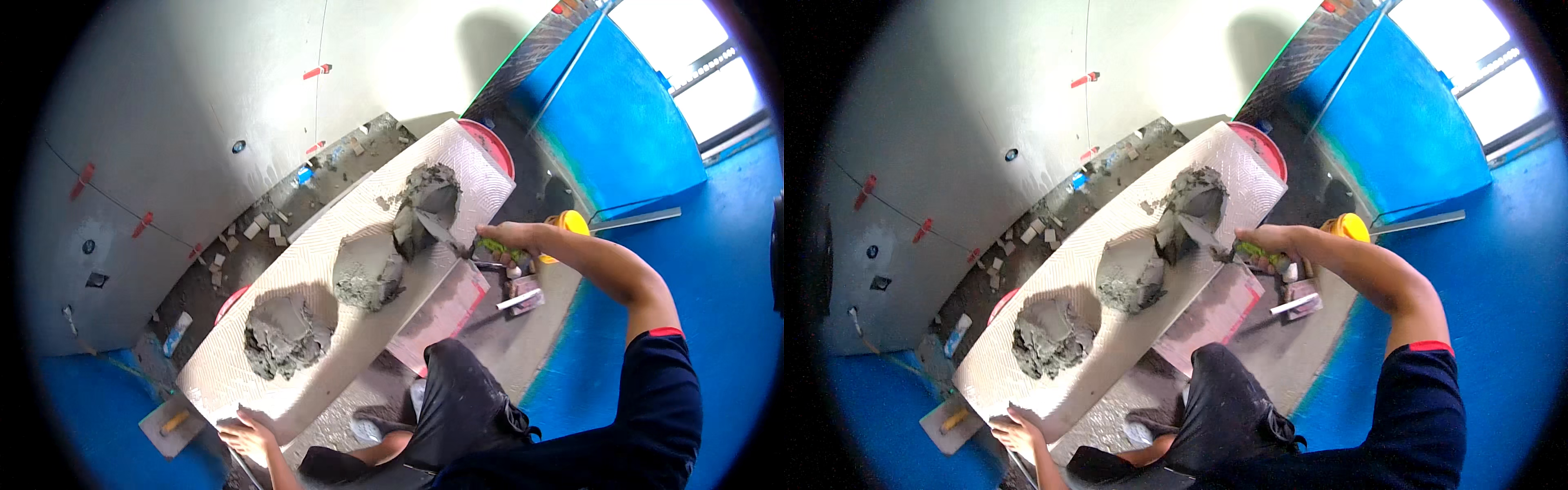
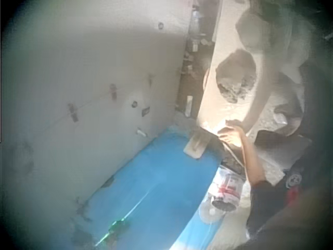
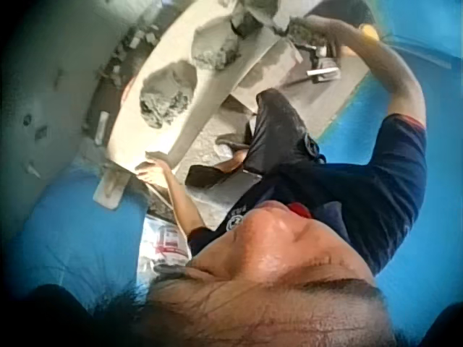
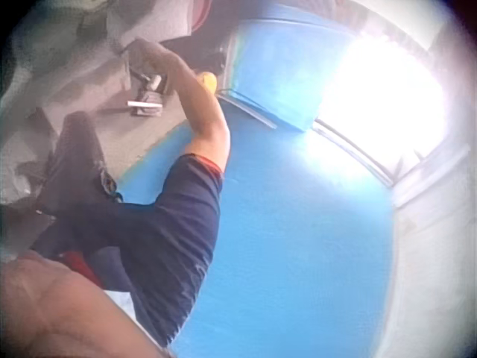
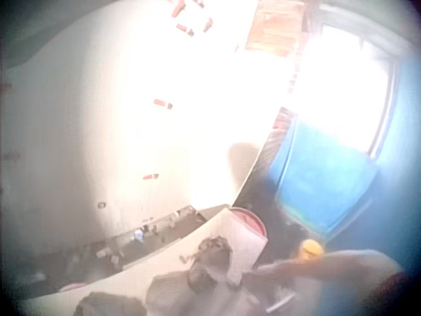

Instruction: The person scoops cement from a bucket and spreads it evenly on the back of a large white tile using a trowel. They then lift the tile and press it onto a wall, using a rubber mallet to tap it into place and ensure it is level.

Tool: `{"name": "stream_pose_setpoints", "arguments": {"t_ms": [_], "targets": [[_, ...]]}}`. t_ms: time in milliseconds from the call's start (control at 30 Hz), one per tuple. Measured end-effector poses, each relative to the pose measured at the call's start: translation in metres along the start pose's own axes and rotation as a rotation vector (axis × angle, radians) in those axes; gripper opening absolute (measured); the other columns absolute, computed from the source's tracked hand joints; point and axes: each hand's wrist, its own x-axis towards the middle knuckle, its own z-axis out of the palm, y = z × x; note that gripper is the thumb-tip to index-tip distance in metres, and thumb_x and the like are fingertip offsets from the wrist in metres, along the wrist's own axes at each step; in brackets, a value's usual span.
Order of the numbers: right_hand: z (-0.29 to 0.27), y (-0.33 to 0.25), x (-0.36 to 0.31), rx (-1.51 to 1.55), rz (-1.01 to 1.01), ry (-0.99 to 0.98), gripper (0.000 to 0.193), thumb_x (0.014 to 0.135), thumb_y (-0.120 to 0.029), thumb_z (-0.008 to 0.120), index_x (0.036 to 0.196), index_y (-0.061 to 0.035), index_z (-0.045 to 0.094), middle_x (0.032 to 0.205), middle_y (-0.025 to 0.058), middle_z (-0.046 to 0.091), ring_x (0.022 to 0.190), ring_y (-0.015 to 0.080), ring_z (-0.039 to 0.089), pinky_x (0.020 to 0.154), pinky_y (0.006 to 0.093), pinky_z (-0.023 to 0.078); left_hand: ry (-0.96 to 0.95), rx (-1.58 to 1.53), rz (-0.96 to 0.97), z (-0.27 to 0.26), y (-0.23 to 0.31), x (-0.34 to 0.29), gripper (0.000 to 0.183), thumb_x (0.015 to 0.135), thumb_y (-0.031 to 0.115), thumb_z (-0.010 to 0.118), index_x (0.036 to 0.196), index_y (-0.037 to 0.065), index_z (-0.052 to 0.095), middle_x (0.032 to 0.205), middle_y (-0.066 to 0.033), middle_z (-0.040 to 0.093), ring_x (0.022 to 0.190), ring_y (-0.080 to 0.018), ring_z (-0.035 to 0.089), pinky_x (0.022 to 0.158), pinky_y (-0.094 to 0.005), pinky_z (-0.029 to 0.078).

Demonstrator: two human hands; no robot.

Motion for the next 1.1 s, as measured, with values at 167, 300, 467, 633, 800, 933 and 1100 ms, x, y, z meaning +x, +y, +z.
{"name": "stream_pose_setpoints", "arguments": {"t_ms": [167, 300, 467, 633, 800, 933, 1100], "targets": [[0.055, 0.016, 0.003, 0.028, -0.040, 0.018, 0.056, 0.099, -0.062, 0.037, 0.082, -0.0093, 0.048, 0.067, 0.0010, 0.046, 0.049, 0.0114, 0.045, 0.044, 0.0287, 0.041, 0.041, -0.087, -0.006, -0.007, -0.001, -0.002, 0.083, 0.098, 0.064, 0.030, 0.154, 0.003, 0.018, 0.151, -0.0283, 0.029, 0.135, -0.0422, 0.038, 0.109, -0.0514, 0.034], [0.092, 0.028, -0.003, 0.035, -0.130, 0.035, 0.054, 0.099, -0.061, 0.038, 0.084, -0.0107, 0.047, 0.066, -0.0003, 0.045, 0.050, 0.0104, 0.044, 0.045, 0.0292, 0.042, 0.105, -0.122, 0.005, -0.003, -0.005, 0.001, 0.086, 0.096, 0.068, 0.031, 0.152, 0.004, 0.025, 0.149, -0.0254, 0.035, 0.132, -0.0421, 0.041, 0.105, -0.0515, 0.038], [0.123, 0.037, -0.018, -0.100, -0.185, -0.041, 0.053, 0.099, -0.059, 0.039, 0.091, -0.0092, 0.052, 0.063, 0.0017, 0.046, 0.051, 0.0135, 0.047, 0.047, 0.0326, 0.045, 0.087, -0.191, 0.010, -0.005, -0.004, 0.001, 0.086, 0.094, 0.069, 0.034, 0.151, 0.005, 0.029, 0.146, -0.0221, 0.039, 0.127, -0.0412, 0.046, 0.103, -0.0522, 0.039], [0.164, 0.022, -0.046, -0.880, -0.413, 0.176, 0.067, 0.099, -0.056, 0.037, 0.081, 0.0035, 0.063, 0.077, 0.0187, 0.067, 0.064, 0.0298, 0.066, 0.060, 0.0418, 0.052, 0.120, -0.214, -0.018, -0.002, -0.004, 0.004, 0.088, 0.092, 0.072, 0.036, 0.151, 0.007, 0.029, 0.146, -0.0206, 0.040, 0.127, -0.0397, 0.046, 0.101, -0.0533, 0.040], [0.160, 0.049, -0.045, -1.326, -0.678, 0.600, 0.052, 0.098, -0.047, 0.047, 0.108, 0.0028, 0.058, 0.092, 0.0252, 0.068, 0.090, 0.0404, 0.068, 0.080, 0.0490, 0.052, 0.180, -0.240, -0.007, -0.005, -0.009, -0.002, 0.085, 0.092, 0.070, 0.039, 0.150, 0.008, 0.032, 0.146, -0.0193, 0.041, 0.126, -0.0381, 0.047, 0.098, -0.0528, 0.042], [0.124, 0.062, -0.027, -1.286, -0.650, 0.700, 0.051, 0.096, -0.048, 0.051, 0.107, 0.0011, 0.054, 0.092, 0.0240, 0.068, 0.090, 0.0411, 0.068, 0.079, 0.0491, 0.053, 0.209, -0.262, 0.015, -0.001, -0.012, -0.005, 0.085, 0.093, 0.070, 0.040, 0.149, 0.006, 0.034, 0.145, -0.0196, 0.042, 0.122, -0.0393, 0.049, 0.097, -0.0523, 0.043], [0.066, 0.057, 0.006, -1.220, -0.527, 0.940, 0.054, 0.096, -0.051, 0.050, 0.110, 0.0015, 0.055, 0.092, 0.0225, 0.069, 0.089, 0.0404, 0.069, 0.075, 0.0477, 0.055, 0.250, -0.282, 0.035, 0.002, -0.014, -0.006, 0.085, 0.093, 0.068, 0.042, 0.148, 0.004, 0.035, 0.144, -0.0200, 0.043, 0.119, -0.0402, 0.051, 0.096, -0.0525, 0.044]]}}
